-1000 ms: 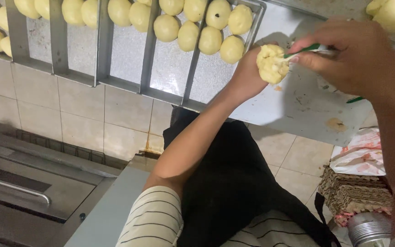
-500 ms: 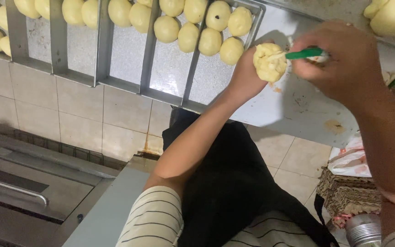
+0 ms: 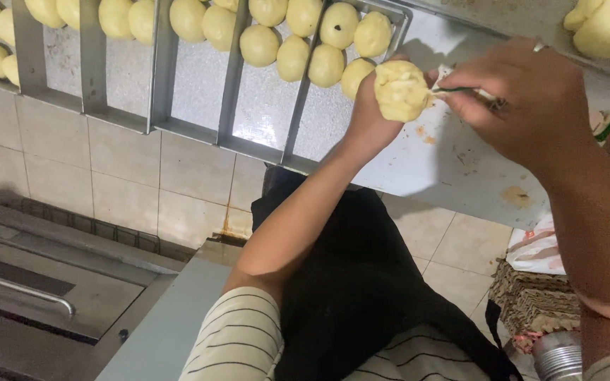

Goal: Stuffing pre-portioned dough balls with shredded cheese and arranging them in metal baking trays

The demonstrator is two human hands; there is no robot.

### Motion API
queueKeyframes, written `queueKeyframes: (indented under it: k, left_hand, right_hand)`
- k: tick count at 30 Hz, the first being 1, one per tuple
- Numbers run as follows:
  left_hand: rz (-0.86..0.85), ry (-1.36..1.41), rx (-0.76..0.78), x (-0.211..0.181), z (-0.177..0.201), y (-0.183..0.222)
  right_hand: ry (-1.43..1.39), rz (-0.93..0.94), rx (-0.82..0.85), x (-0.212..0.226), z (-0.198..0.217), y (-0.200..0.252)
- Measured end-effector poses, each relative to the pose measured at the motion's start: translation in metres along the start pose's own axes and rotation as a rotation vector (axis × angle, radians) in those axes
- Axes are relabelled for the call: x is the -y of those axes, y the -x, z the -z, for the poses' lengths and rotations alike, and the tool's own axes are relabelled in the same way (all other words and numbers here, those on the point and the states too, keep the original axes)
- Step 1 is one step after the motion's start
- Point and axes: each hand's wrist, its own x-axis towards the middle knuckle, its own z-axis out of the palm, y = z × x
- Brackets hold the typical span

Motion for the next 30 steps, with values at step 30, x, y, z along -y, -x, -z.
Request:
queueKeyframes:
  k: [30]
  left_hand:
    - [0.108,-0.063,-0.095,-0.020,0.010,0.005]
  right_hand:
    - [0.040,-0.195,0.435,-0.077,-0.035,0.028]
